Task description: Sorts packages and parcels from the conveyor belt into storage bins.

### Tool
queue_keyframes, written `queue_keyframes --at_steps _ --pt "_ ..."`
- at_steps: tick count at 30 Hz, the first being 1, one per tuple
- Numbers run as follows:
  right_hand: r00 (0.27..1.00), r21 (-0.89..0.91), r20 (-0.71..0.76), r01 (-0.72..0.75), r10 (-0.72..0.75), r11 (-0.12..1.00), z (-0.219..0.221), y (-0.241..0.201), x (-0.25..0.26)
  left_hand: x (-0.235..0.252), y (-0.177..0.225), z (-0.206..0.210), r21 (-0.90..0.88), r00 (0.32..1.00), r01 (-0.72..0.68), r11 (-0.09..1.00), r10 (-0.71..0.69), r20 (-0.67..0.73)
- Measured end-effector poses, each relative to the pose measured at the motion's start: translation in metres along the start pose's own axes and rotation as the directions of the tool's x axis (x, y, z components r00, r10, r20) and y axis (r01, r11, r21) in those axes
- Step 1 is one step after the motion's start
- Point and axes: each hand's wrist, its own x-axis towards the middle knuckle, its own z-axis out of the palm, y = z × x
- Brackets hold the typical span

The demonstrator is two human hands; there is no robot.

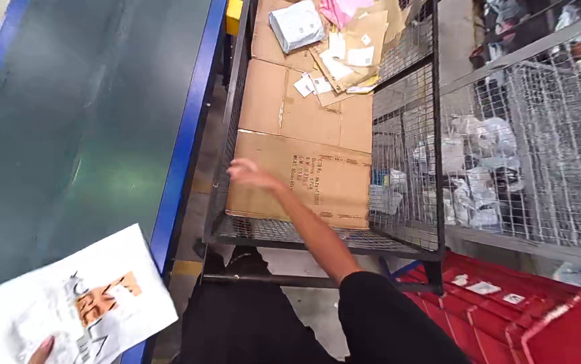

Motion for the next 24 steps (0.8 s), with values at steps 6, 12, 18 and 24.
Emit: queue_keyframes --at_steps 6,12,18,24 --pt "0.956 0.305 0.281 -0.008 -0.082 0.952 0.074 0.026 -0.018 0.002 0.15 0.209 -0.149 0.886 -0.155 0.977 0.204 0.417" --pt "0.974 0.179 -0.071 0.225 -0.216 0.958 -0.029 0.013 -0.019 -0.01 0.241 0.363 -0.205 0.517 -0.243 0.948 0.305 0.8" --pt "0.991 0.526 -0.038 0.129 -0.128 0.84 -0.096 -0.02 -0.046 -0.031 0.283 0.391 -0.35 0.536 -0.199 0.915 0.401 0.743" --pt "0.803 0.059 -0.524 0.368 -0.285 0.928 -0.244 -0.098 0.008 0.01 0.233 0.326 0.056 0.738 -0.536 0.843 0.435 0.516"
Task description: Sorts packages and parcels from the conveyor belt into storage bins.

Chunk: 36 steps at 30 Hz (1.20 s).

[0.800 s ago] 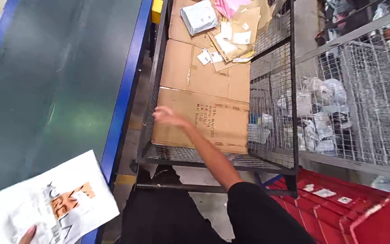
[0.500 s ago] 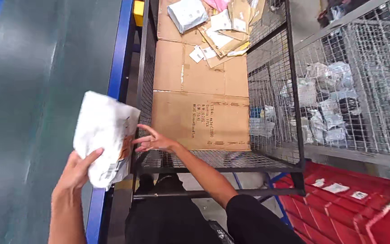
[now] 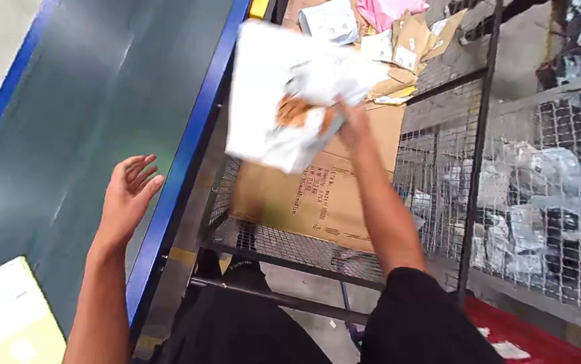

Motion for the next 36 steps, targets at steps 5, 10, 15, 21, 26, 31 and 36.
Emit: queue_keyframes --at_steps 5,10,15,21,26,31,36 --pt "0.864 0.192 -0.471 -0.1 0.181 0.976 -0.146 -0.017 0.091 -0.126 -0.092 -0.109 0.291 0.846 0.409 0.865 -0.239 -0.477" --pt "0.873 -0.006 -0.179 -0.461 0.453 0.887 -0.141 0.051 0.023 -0.254 -0.152 -0.176 0.181 0.484 0.797 0.576 -0.431 -0.762" --pt "0.855 -0.234 -0.081 -0.516 0.512 0.824 -0.055 0.142 -0.076 -0.252 -0.209 -0.211 0.084 0.422 0.805 0.587 -0.468 -0.777" --pt "0.953 -0.432 0.135 -0.189 0.27 0.882 0.139 0.153 -0.198 -0.141 -0.224 -0.215 0.246 0.532 0.793 0.557 -0.438 -0.724" --pt "0.863 -0.45 0.493 0.149 0.106 0.881 0.303 0.127 -0.269 -0.089 -0.216 -0.21 0.009 0.418 0.789 0.614 -0.527 -0.74" --pt "0.839 -0.613 0.482 0.117 0.253 0.782 0.417 0.111 -0.288 -0.094 -0.204 -0.203 -0.042 0.625 0.61 0.791 -0.513 -0.589" --pt "0.903 -0.521 0.368 0.004 0.221 0.853 0.415 0.108 -0.269 -0.135 -0.168 -0.185 -0.376 0.905 0.21 0.903 -0.325 -0.273"
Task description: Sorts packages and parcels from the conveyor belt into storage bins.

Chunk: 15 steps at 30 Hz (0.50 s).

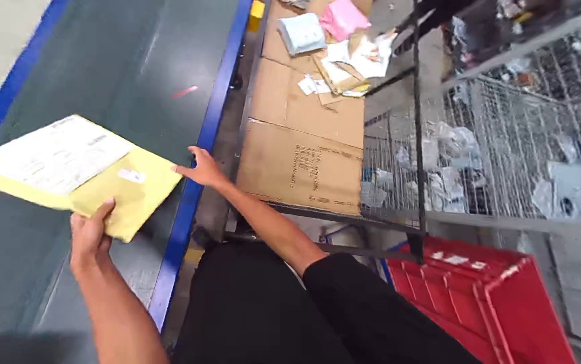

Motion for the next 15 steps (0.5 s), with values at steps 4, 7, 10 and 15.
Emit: queue_keyframes --at_steps 4,7,10,15 --pt "0.945 0.535 0.318 -0.113 -0.075 0.837 -0.034 0.012 -0.033 -0.033 0.017 0.026 0.035 0.97 -0.031 0.999 0.022 0.242" --pt "0.969 0.596 0.246 -0.128 -0.028 0.793 -0.087 0.025 -0.039 -0.025 0.026 0.065 0.089 0.922 -0.101 0.991 0.059 0.383" --pt "0.993 0.383 -0.074 -0.055 0.09 0.922 -0.199 0.046 -0.004 -0.012 0.021 0.078 0.125 0.895 -0.184 0.975 0.113 0.432" --pt "0.785 0.385 -0.55 -0.064 0.284 0.921 -0.424 0.126 0.075 -0.043 0.002 0.041 0.26 0.963 -0.074 0.963 0.002 0.269"
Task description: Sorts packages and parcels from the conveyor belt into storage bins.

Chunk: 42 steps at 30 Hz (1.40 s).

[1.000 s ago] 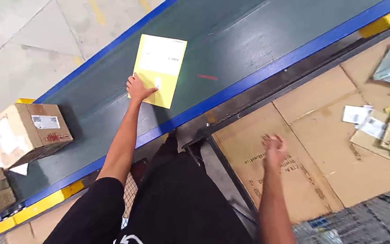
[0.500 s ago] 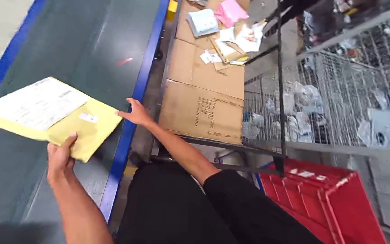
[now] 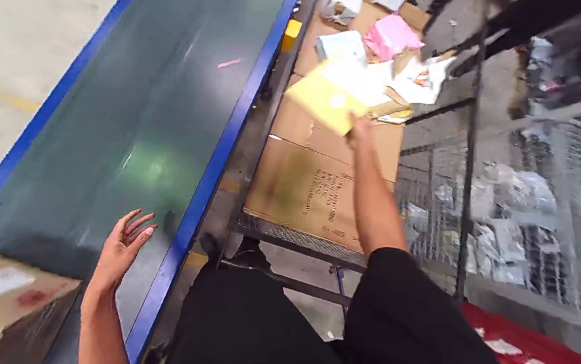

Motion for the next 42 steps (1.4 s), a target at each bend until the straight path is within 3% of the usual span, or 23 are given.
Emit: queue_keyframes --at_steps 2,4,6,7,9,11,13,14,16,18,20,21,23,25,29,31,33,36,39,42 --pt "0.995 -0.004 -0.074 -0.07 0.07 0.998 -0.043 0.0 0.017 -0.032 -0.011 -0.014 0.012 0.989 0.071 0.997 -0.069 -0.128" --pt "0.985 -0.13 -0.087 -0.157 0.147 0.979 -0.049 0.016 0.009 -0.072 -0.014 -0.033 0.034 0.939 0.091 0.995 -0.074 -0.335" --pt "0.991 -0.12 0.031 -0.128 0.133 0.984 -0.032 0.057 -0.003 -0.111 -0.01 -0.051 0.204 0.793 0.056 0.977 0.081 -0.604" --pt "0.99 -0.077 0.099 -0.092 0.099 0.993 -0.011 0.075 -0.015 -0.128 -0.007 -0.059 0.361 0.664 0.057 0.931 0.235 -0.71" --pt "0.983 -0.062 0.18 -0.013 0.024 0.998 0.038 0.115 -0.058 -0.157 0.001 -0.085 0.581 0.421 0.197 0.79 0.467 -0.778" --pt "0.971 -0.114 0.227 0.105 -0.077 0.988 0.091 0.137 -0.118 -0.171 0.002 -0.124 0.556 0.312 0.292 0.778 0.473 -0.824" --pt "0.92 -0.126 0.327 0.271 -0.218 0.954 0.158 0.123 -0.176 -0.16 -0.016 -0.166 0.346 0.275 0.29 0.892 0.269 -0.923" --pt "0.87 -0.111 0.419 0.333 -0.259 0.936 0.196 0.108 -0.203 -0.148 -0.032 -0.184 0.183 0.289 0.261 0.948 0.104 -0.952" --pt "0.726 -0.048 0.622 0.41 -0.294 0.911 0.277 0.072 -0.256 -0.115 -0.067 -0.205 -0.175 0.415 0.138 0.975 -0.218 -0.883" --pt "0.562 0.001 0.782 0.431 -0.269 0.902 0.359 0.037 -0.304 -0.078 -0.082 -0.197 -0.492 0.586 0.011 0.871 -0.404 -0.702" --pt "0.417 0.005 0.891 0.389 -0.181 0.921 0.426 0.008 -0.348 -0.051 -0.069 -0.179 -0.653 0.722 -0.085 0.753 -0.405 -0.561" --pt "0.376 -0.003 0.919 0.312 -0.121 0.95 0.448 -0.003 -0.367 -0.042 -0.061 -0.171 -0.664 0.756 -0.123 0.738 -0.364 -0.545" --pt "0.384 -0.009 0.923 0.106 -0.033 0.994 0.465 -0.01 -0.386 -0.026 -0.052 -0.154 -0.632 0.801 -0.172 0.756 -0.266 -0.536" --pt "0.401 0.034 0.916 0.008 -0.035 0.999 0.453 -0.013 -0.376 -0.012 -0.044 -0.139 -0.601 0.834 -0.206 0.772 -0.182 -0.52" --pt "0.359 0.071 0.933 -0.105 -0.029 0.992 0.359 0.008 -0.359 0.016 -0.026 -0.115 -0.51 0.901 -0.137 0.849 -0.108 -0.421" --pt "0.481 0.128 0.877 -0.201 -0.016 0.971 0.306 0.029 -0.361 0.033 -0.004 -0.087 -0.468 0.93 -0.039 0.883 -0.139 -0.341" --pt "0.631 0.254 0.772 -0.192 -0.079 0.948 0.254 0.036 -0.353 0.057 0.028 -0.046 -0.409 0.964 0.032 0.912 -0.136 -0.229" --pt "0.857 0.334 0.506 -0.096 -0.092 0.938 0.188 0.015 -0.316 0.115 0.102 0.022 -0.273 0.994 -0.078 0.959 0.095 0.046" --pt "0.95 0.397 0.237 0.098 -0.205 0.913 0.138 -0.046 -0.223 0.214 0.225 0.1 -0.173 0.86 -0.361 0.916 0.399 0.317" --pt "0.956 0.487 0.058 0.224 -0.287 0.844 0.093 -0.118 -0.092 0.293 0.347 0.18 -0.312 0.643 -0.52 0.795 0.605 0.47"
